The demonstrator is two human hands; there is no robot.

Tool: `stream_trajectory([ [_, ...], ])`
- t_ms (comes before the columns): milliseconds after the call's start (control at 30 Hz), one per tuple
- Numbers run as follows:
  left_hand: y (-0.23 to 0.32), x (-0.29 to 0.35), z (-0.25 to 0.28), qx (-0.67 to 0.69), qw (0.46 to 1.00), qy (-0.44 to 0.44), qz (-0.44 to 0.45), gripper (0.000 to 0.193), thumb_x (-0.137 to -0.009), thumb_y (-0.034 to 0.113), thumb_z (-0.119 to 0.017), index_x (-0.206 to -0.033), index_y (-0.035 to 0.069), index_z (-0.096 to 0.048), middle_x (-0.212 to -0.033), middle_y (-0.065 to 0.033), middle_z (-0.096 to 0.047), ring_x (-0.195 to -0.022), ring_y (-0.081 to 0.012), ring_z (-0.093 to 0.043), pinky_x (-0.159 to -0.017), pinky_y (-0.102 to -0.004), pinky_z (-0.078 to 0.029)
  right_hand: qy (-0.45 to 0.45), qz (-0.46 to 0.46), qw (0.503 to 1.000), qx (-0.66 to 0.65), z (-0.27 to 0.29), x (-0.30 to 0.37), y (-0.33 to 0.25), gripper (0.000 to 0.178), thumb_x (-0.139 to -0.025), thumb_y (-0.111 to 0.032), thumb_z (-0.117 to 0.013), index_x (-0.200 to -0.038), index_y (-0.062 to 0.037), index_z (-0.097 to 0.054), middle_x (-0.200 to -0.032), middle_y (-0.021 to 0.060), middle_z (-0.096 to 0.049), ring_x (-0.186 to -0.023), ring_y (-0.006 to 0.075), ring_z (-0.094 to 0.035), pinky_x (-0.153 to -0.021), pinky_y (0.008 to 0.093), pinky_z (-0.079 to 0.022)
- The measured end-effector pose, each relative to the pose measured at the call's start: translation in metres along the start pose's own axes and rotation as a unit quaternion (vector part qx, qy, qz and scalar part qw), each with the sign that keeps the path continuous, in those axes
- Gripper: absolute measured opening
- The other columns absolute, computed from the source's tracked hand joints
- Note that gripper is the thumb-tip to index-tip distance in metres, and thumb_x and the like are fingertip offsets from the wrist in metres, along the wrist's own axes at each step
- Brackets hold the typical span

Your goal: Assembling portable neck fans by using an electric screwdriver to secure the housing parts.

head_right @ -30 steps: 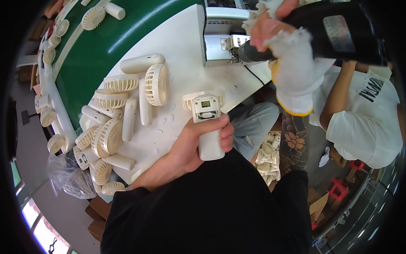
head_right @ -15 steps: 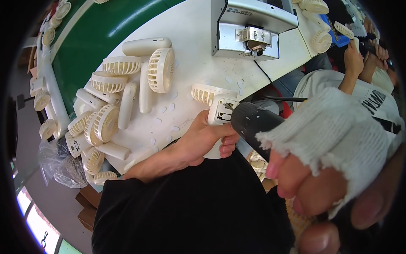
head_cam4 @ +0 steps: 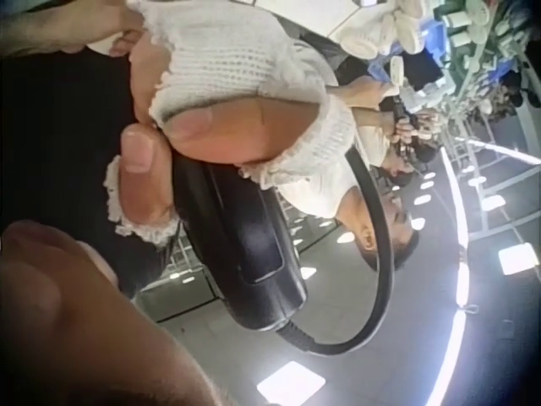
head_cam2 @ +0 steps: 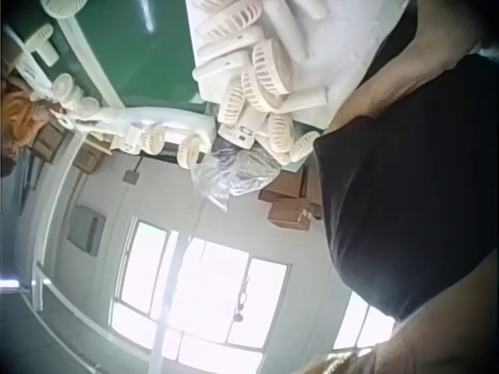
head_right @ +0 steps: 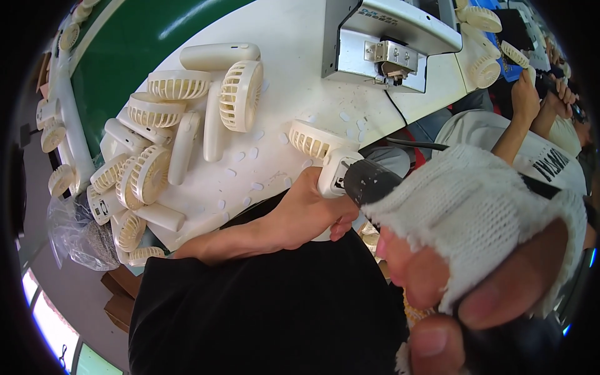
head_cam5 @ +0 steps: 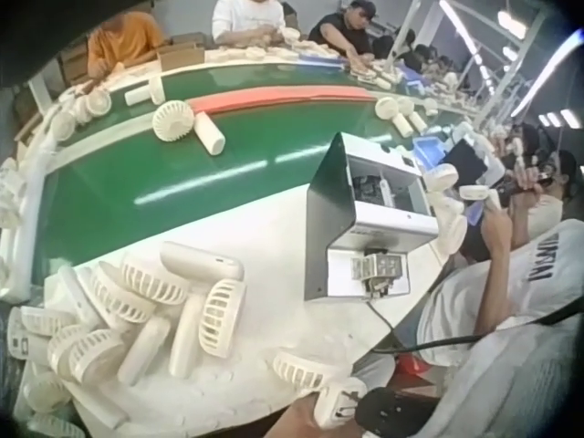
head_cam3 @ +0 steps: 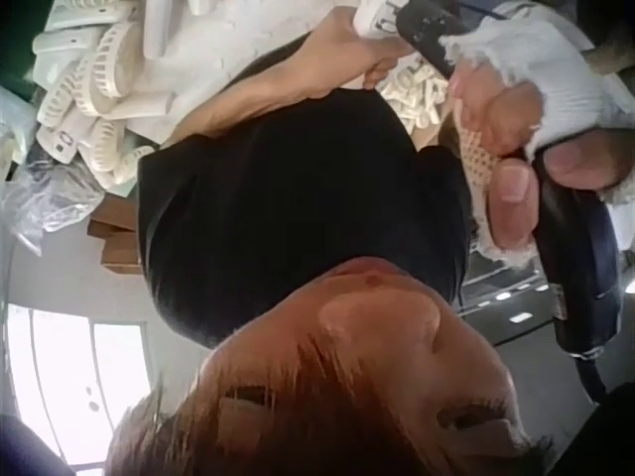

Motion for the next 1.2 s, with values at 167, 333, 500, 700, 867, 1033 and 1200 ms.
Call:
stream_trajectory([
  [167, 0.005, -0.001, -0.002, -0.027, 1.0, 0.002, 0.009, 0.007, -0.086, 0.003, -0.057, -0.079, 0.002, -0.055, -0.059, -0.0034, -0.054, -0.05, -0.0109, -0.052, -0.048, -0.0276, -0.041, -0.003, -0.028, 0.999, 0.025, -0.006, -0.005, 0.009, 0.041, -0.078, -0.019, -0.069, -0.107, -0.0175, -0.039, -0.068, 0.0002, -0.049, -0.061, 0.0134, -0.048, -0.07, 0.0357, -0.041],
  [333, 0.005, -0.003, 0.0, -0.032, 0.999, 0.011, -0.005, 0.007, -0.087, 0.005, -0.057, -0.08, 0.003, -0.056, -0.059, -0.003, -0.054, -0.051, -0.0108, -0.052, -0.048, -0.0273, -0.041, -0.013, -0.048, 0.998, 0.046, -0.051, -0.037, 0.044, 0.041, -0.077, -0.019, -0.069, -0.105, -0.0175, -0.04, -0.066, 0.0002, -0.049, -0.06, 0.0133, -0.048, -0.069, 0.0354, -0.042],
  [500, 0.004, -0.002, -0.002, -0.036, 0.999, 0.001, -0.007, 0.008, -0.088, 0.005, -0.058, -0.081, 0.003, -0.055, -0.059, -0.0031, -0.054, -0.05, -0.0109, -0.051, -0.048, -0.0268, -0.041, -0.019, -0.053, 0.996, 0.076, -0.057, -0.04, 0.038, 0.04, -0.077, -0.018, -0.069, -0.104, -0.0174, -0.04, -0.065, 0.0001, -0.049, -0.058, 0.0132, -0.048, -0.068, 0.0351, -0.042],
  [700, -0.001, -0.001, -0.001, 0.057, 0.998, -0.003, 0.022, 0.016, -0.094, 0.011, -0.063, -0.083, 0.004, -0.054, -0.06, -0.0022, -0.05, -0.05, -0.0112, -0.049, -0.047, -0.0277, -0.041, 0.042, 0.074, 0.996, -0.038, -0.011, -0.048, 0.027, 0.03, -0.075, -0.014, -0.064, -0.098, -0.0167, -0.045, -0.067, -0.0035, -0.044, -0.065, 0.0104, -0.046, -0.077, 0.0337, -0.036],
  [867, 0.003, -0.005, -0.006, 0.088, 0.996, -0.025, 0.019, 0.02, -0.095, 0.013, -0.062, -0.079, 0.003, -0.054, -0.058, -0.0022, -0.052, -0.046, -0.0111, -0.049, -0.044, -0.0289, -0.042, -0.147, 0.156, 0.962, -0.167, 0.059, -0.109, 0.081, 0.017, -0.093, -0.031, -0.055, -0.105, -0.0201, -0.052, -0.086, 0.0011, -0.048, -0.076, 0.0186, -0.048, -0.085, 0.041, -0.039],
  [1033, 0.003, -0.001, -0.002, 0.118, 0.992, -0.005, 0.036, 0.022, -0.096, 0.012, -0.062, -0.076, 0.004, -0.053, -0.058, -0.0021, -0.051, -0.046, -0.0113, -0.049, -0.044, -0.029, -0.042, -0.092, 0.074, 0.988, -0.102, 0.042, -0.118, 0.102, 0.018, -0.095, -0.027, -0.049, -0.111, -0.018, -0.052, -0.083, 0.0005, -0.049, -0.076, 0.017, -0.048, -0.084, 0.0375, -0.038],
  [1200, 0.004, -0.003, -0.001, 0.121, 0.992, -0.012, 0.021, 0.023, -0.096, 0.012, -0.061, -0.076, 0.004, -0.053, -0.058, -0.0024, -0.051, -0.046, -0.0115, -0.049, -0.044, -0.0289, -0.042, -0.081, 0.009, 0.986, -0.143, 0.031, -0.095, 0.089, 0.028, -0.091, -0.02, -0.058, -0.116, -0.0165, -0.045, -0.079, 0.0006, -0.05, -0.074, 0.0159, -0.051, -0.084, 0.0368, -0.038],
])
Point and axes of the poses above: each hand's wrist, its own x-axis away from the middle knuckle, its own z-axis out of the back of the hand, y = z × x, the point moved 8 cm from there along -x, towards the middle knuckle
